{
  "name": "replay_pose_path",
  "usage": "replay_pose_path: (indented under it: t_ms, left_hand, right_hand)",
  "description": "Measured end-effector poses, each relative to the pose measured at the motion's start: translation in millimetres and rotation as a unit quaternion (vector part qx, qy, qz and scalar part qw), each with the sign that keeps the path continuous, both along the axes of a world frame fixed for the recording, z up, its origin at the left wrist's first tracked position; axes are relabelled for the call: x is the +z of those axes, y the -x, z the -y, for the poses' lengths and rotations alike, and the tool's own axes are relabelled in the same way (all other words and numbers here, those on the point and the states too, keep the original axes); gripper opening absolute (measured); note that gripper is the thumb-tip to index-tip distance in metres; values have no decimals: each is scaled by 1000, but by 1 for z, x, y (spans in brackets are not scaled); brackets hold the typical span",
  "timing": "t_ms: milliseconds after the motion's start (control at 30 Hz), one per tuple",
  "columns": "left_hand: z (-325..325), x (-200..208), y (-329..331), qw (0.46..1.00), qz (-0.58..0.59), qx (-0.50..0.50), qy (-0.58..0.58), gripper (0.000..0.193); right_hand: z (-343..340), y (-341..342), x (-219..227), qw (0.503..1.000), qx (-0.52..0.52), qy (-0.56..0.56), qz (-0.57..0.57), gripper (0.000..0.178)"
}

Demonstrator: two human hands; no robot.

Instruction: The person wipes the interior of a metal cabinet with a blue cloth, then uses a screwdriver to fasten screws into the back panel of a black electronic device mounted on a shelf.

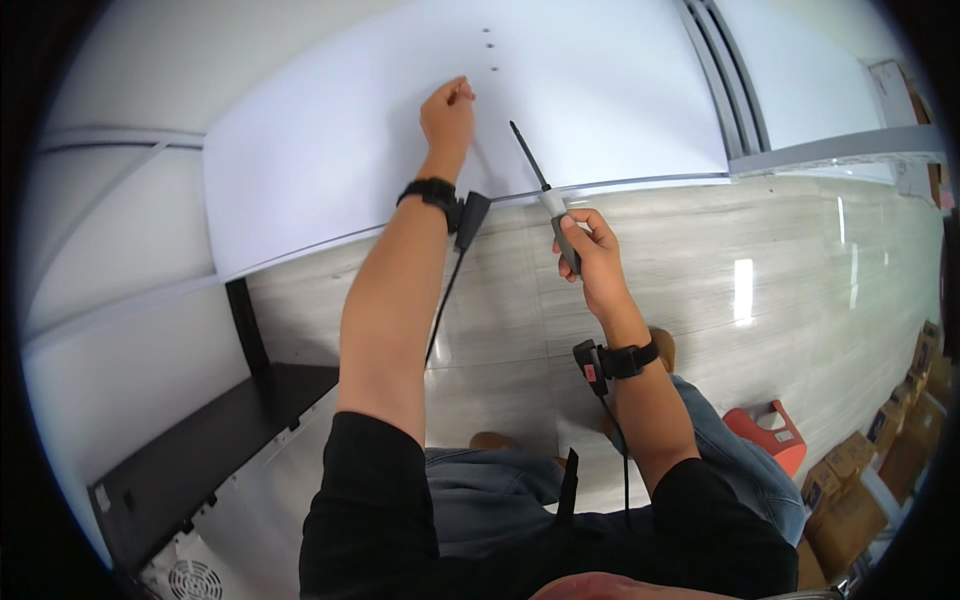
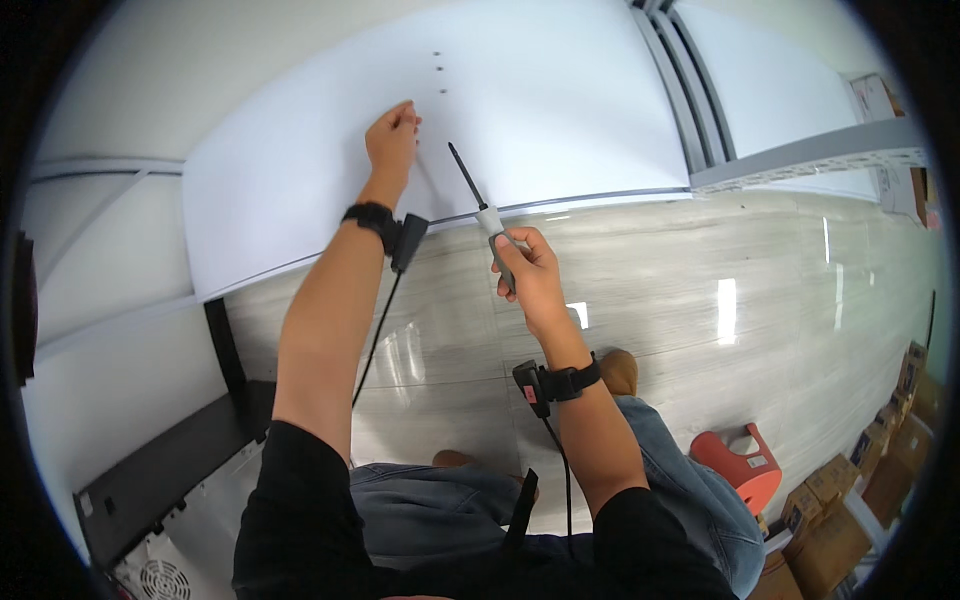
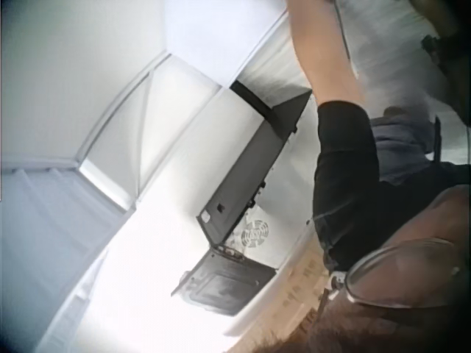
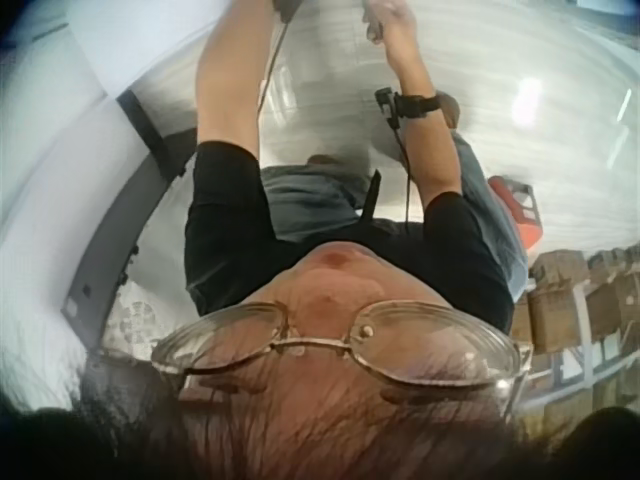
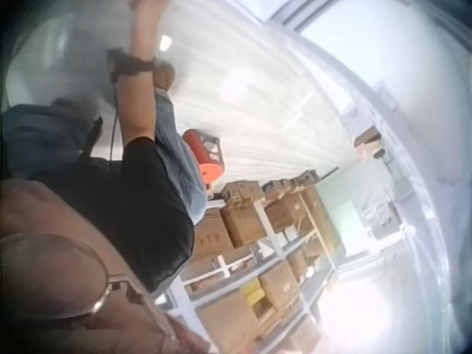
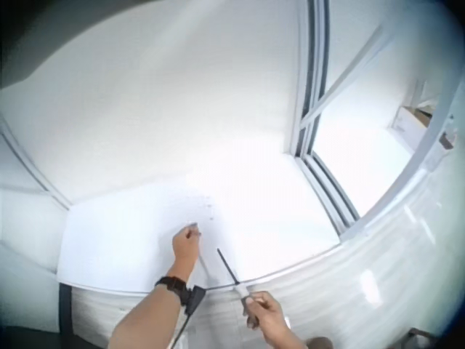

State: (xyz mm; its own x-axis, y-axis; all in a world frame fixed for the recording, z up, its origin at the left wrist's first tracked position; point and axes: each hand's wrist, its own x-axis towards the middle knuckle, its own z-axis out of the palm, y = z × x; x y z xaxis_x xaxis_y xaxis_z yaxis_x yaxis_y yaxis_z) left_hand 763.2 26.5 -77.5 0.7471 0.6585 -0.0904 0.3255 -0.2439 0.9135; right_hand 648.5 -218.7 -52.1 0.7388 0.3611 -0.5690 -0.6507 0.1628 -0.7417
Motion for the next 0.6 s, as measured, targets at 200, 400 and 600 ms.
replay_pose_path:
  t_ms: [200,400,600]
  left_hand:
    - [-7,66,141,963,59,61,255,32]
    - [-16,125,280,957,86,174,214,34]
    - [0,155,368,925,125,319,164,33]
  right_hand:
    - [-47,26,35,985,151,-82,18,21]
    - [-84,98,51,937,322,-130,23,24]
    - [-88,130,75,855,485,-182,-2,32]
